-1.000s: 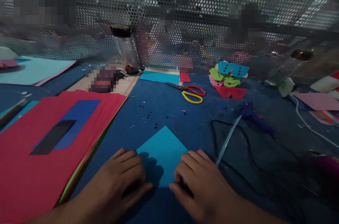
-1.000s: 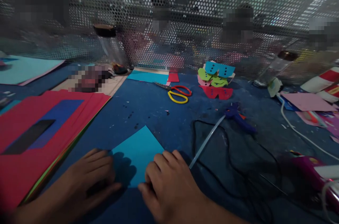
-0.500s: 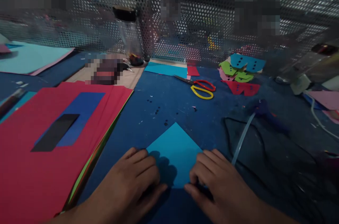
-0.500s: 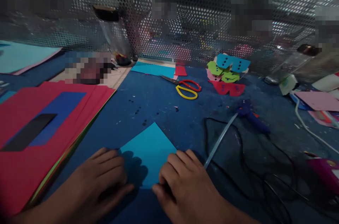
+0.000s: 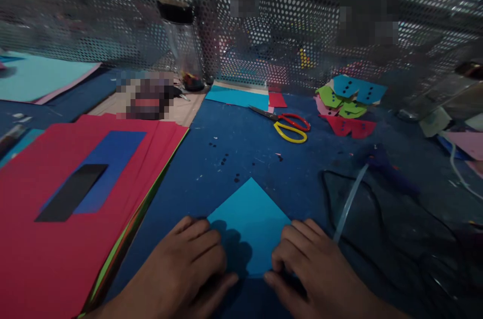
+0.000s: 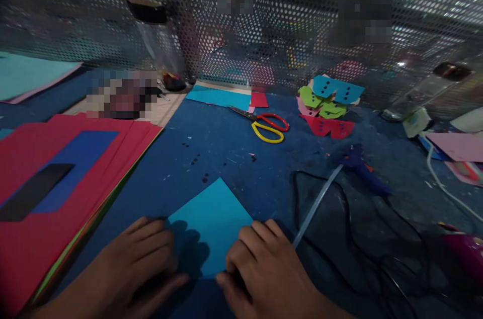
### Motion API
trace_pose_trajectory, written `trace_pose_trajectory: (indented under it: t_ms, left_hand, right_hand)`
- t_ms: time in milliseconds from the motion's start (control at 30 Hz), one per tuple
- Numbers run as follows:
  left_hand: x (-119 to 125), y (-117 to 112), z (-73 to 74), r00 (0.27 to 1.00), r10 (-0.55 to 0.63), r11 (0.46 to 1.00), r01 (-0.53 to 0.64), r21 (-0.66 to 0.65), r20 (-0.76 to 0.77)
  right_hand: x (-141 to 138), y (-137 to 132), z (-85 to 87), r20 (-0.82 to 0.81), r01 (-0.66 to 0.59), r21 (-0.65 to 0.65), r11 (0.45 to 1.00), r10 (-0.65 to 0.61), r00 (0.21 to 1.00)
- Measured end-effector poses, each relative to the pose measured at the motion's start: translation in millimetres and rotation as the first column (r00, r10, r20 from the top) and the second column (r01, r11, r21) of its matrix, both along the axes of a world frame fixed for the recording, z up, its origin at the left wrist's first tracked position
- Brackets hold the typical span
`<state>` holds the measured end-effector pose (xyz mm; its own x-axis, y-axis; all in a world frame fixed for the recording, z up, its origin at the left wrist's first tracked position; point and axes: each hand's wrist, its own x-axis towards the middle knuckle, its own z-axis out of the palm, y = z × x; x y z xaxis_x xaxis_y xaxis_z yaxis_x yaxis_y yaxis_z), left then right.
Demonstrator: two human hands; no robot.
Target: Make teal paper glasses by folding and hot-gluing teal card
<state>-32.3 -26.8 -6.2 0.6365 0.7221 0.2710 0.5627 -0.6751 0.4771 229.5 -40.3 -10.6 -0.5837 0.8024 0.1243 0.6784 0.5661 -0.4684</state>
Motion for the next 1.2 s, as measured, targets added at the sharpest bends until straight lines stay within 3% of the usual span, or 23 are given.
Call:
trace_pose_trajectory:
  t_ms: [233, 467, 800, 1200]
  left_hand:
    - [-2.3, 1.0, -2.5, 0.999, -0.025, 1.000, 0.026, 0.010, -0.047]
    - [-2.8, 1.9, -9.7, 0.995, -0.032, 0.998, 0.038, 0.057, -0.094]
    - [6.7, 13.5, 1.3, 0.980, -0.025, 0.964, 0.076, 0.254, -0.199]
    - [6.7, 27.3, -7.3, 0.984, 0.004, 0.980, 0.032, 0.197, -0.176]
  right_hand:
    - [-1.8, -2.5, 9.2, -0.002, 0.039, -0.111, 0.993, -0.039, 0.999]
    - [0.1, 0.2, 7.5, 0.011, 0.015, -0.066, 0.998, -0.014, 1.000]
    - [4.2, 12.2, 10.4, 0.085, -0.020, 0.141, 0.990, 0.008, 0.996]
    - [7.2, 19.8, 10.9, 0.090, 0.032, 0.149, 0.988, -0.046, 0.995]
